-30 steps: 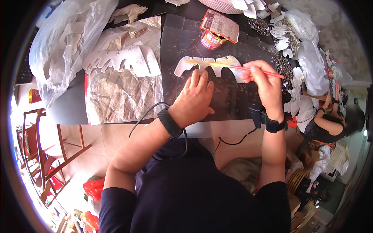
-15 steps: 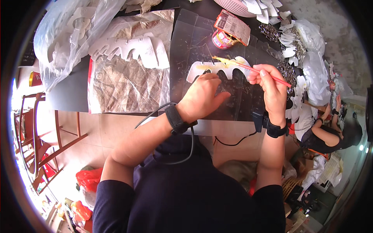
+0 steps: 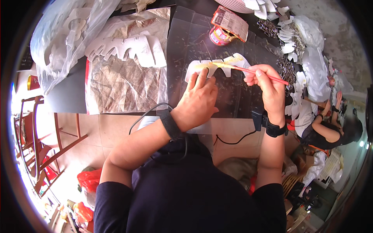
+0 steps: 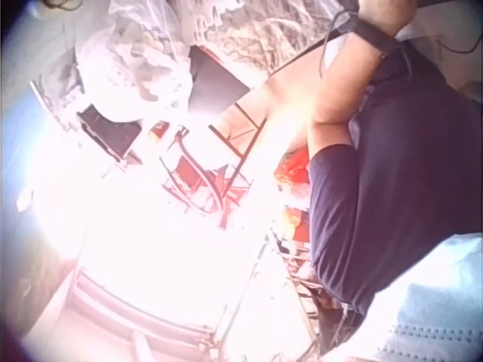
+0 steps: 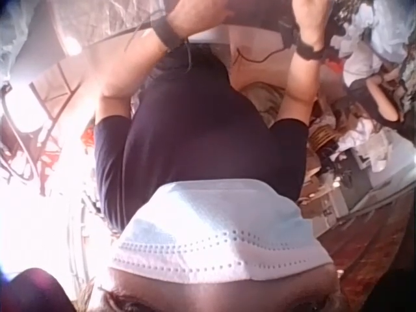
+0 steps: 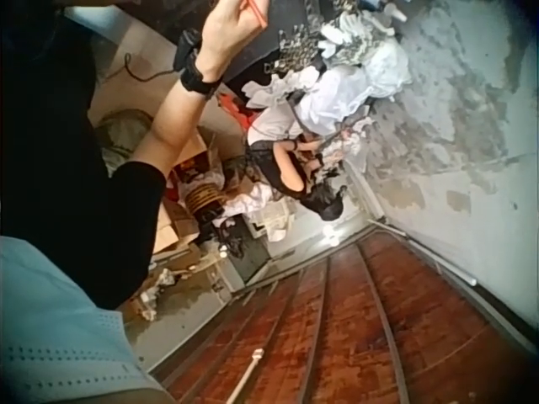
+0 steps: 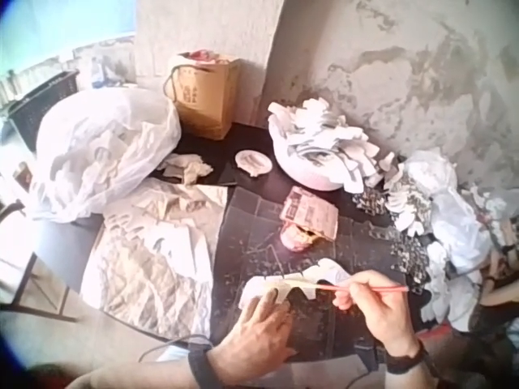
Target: Applying adhesive to shoe components using a brush.
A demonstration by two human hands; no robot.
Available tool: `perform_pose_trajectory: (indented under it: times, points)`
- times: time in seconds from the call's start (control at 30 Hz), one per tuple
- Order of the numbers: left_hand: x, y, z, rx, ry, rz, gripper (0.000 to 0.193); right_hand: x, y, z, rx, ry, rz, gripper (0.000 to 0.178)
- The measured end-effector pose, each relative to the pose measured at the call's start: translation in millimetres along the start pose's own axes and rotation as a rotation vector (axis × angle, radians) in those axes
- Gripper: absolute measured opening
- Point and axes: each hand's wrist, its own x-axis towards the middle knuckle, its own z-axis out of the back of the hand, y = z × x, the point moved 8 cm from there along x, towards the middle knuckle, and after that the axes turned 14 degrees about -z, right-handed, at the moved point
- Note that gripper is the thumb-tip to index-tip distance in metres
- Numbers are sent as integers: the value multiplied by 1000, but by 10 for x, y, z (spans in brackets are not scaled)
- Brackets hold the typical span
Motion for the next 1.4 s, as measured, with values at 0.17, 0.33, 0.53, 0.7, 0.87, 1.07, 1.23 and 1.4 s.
perform_pose_trajectory:
  times: [0.17, 0.33, 0.53, 0.7, 0.87, 1.07, 1.23, 1.4]
  points:
    - [-53, 41, -60, -31, 37, -1, 61, -35, -41, -35, -44, 20, -16, 17]
    - [-42, 57, -3, -77, 15, 3, 65, -16, 47, -45, 30, -8, 32, 17]
    - [-44, 38, -19, -9, 66, -8, 66, -12, 15, -32, -43, 20, 10, 17]
    - [-41, 46, -18, -25, 68, -1, 65, 13, 47, -127, -47, 22, 65, 16]
    - [-35, 33, -13, 5, 57, -10, 65, -15, 20, -18, -59, -6, 6, 16]
    - [-36, 36, -35, 11, 88, -8, 65, -29, 11, -49, -90, 1, -3, 16]
    - [-32, 32, -29, 15, 99, -11, 65, -53, 61, 42, -125, -88, 33, 16]
    - [-35, 36, -35, 3, 111, -9, 66, -68, 89, -11, -134, -54, 42, 17]
